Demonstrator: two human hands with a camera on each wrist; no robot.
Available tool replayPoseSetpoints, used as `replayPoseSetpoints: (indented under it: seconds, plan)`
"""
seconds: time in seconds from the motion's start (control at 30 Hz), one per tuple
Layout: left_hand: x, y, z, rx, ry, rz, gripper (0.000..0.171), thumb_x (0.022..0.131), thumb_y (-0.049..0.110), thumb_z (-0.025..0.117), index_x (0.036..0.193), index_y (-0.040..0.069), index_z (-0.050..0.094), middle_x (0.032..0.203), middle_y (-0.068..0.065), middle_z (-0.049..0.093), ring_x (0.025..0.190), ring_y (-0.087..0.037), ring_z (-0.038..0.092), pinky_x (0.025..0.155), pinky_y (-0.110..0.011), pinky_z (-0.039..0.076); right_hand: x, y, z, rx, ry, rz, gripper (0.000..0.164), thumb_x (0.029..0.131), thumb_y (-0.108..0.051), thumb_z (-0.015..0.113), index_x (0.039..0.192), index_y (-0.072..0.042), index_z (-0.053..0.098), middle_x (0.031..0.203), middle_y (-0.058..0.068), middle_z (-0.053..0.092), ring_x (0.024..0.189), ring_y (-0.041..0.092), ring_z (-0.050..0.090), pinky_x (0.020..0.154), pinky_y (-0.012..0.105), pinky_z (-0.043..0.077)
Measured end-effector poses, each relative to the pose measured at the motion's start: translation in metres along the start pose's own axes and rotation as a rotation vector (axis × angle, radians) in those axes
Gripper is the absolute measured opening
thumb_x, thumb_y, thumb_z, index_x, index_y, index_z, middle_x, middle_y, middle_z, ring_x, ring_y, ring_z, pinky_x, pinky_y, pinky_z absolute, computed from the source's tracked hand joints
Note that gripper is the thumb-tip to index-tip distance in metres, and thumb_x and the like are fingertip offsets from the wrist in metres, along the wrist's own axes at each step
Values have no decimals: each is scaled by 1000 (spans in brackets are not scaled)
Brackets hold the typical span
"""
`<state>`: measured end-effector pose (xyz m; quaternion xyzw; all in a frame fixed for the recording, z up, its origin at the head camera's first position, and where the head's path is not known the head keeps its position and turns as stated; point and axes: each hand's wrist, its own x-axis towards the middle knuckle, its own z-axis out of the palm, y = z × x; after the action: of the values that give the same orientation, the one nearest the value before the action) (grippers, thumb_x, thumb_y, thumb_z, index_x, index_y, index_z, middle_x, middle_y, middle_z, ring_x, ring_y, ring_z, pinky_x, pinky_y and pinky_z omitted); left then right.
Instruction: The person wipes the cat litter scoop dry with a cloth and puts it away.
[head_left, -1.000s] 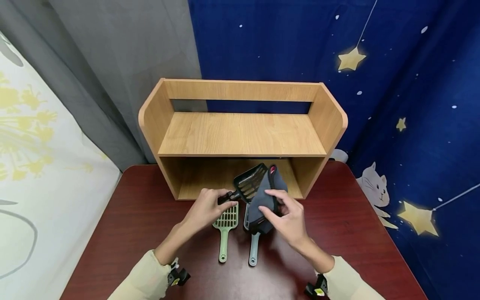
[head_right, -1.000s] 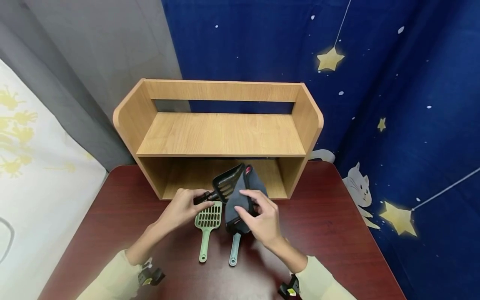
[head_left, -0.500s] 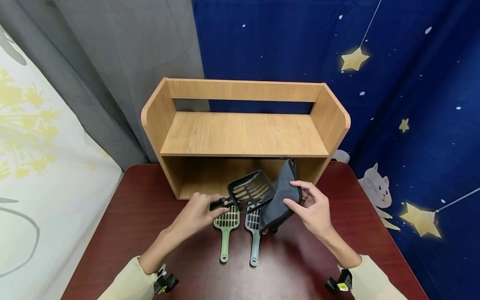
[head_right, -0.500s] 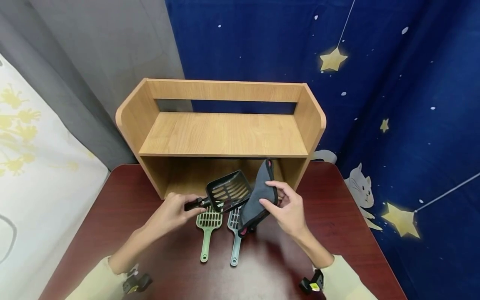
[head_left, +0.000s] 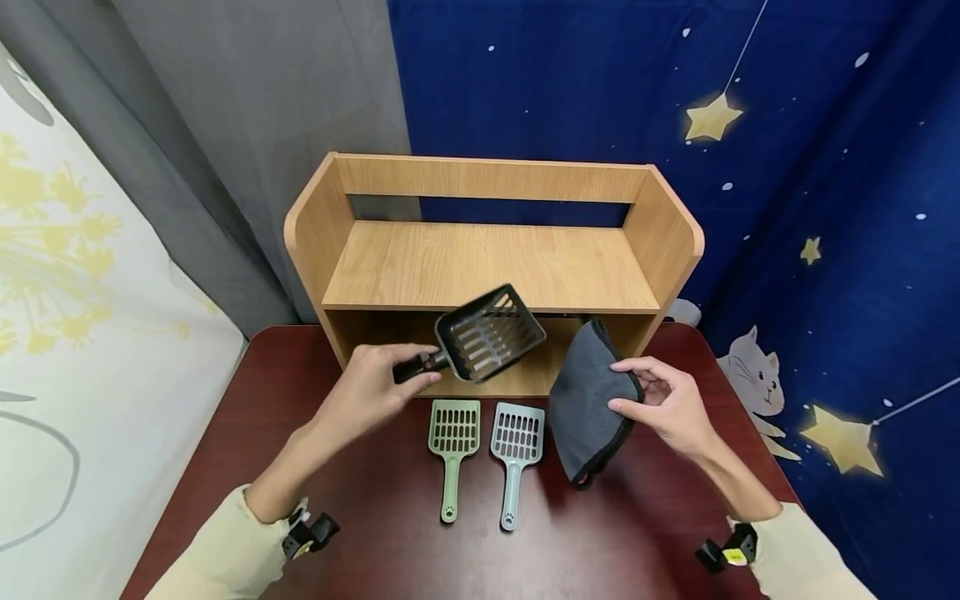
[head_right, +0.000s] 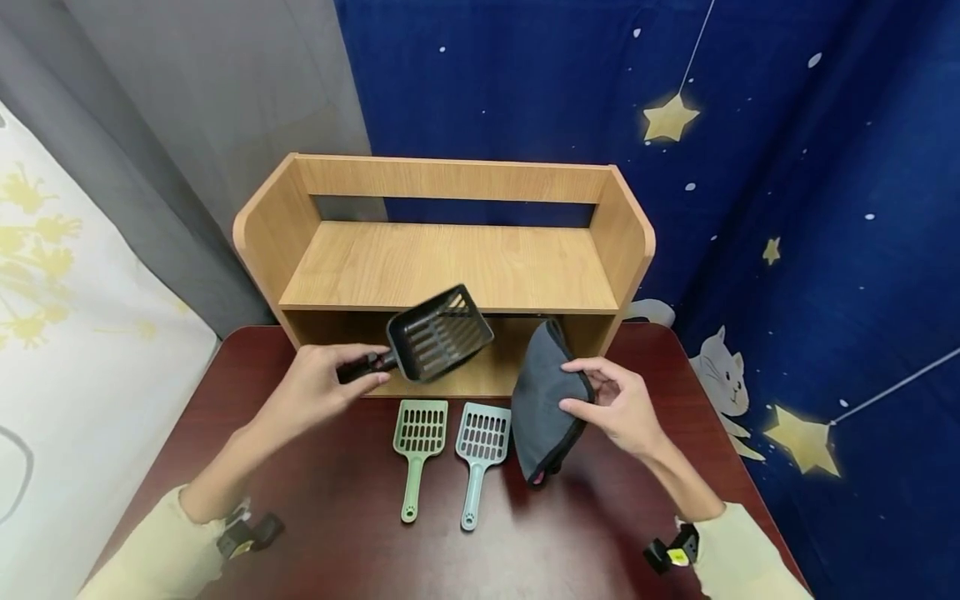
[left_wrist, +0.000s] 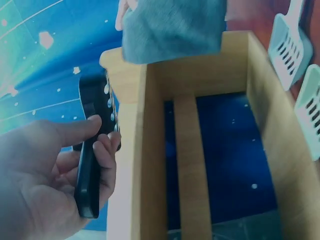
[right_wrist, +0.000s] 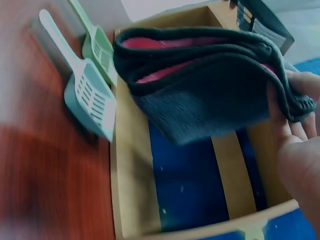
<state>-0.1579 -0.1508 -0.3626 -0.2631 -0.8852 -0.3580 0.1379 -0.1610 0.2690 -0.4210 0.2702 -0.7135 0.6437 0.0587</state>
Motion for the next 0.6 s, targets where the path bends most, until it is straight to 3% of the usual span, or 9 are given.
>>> replayPoseSetpoints:
  seconds: [0.17,0.37,0.6]
  plan:
    - [16,-1,-15,26,59,-91,30,92,14,84,120,4,79,109,-9,80,68,-12,54,63,-27,44,-2,-3,-21,-78,-89,51,47,79,21,80,123,9,67,103,3,78,86,14,74,73,24,60]
    - [39,-14,-30,68,92,-221,31,96,20,81,121,1,78,93,-13,77,67,-19,60,58,-25,46,-6,-1,-38,-102,-157,78,45,81,18,80,123,8,67,103,4,77,84,16,71,71,23,58]
    - [62,-30,-42,144,149,-271,26,97,18,79,116,0,78,87,-15,75,70,-27,59,59,-33,44,-8,3,-58,-236,-203,102,45,81,16,81,122,1,70,103,3,76,80,14,69,68,23,55]
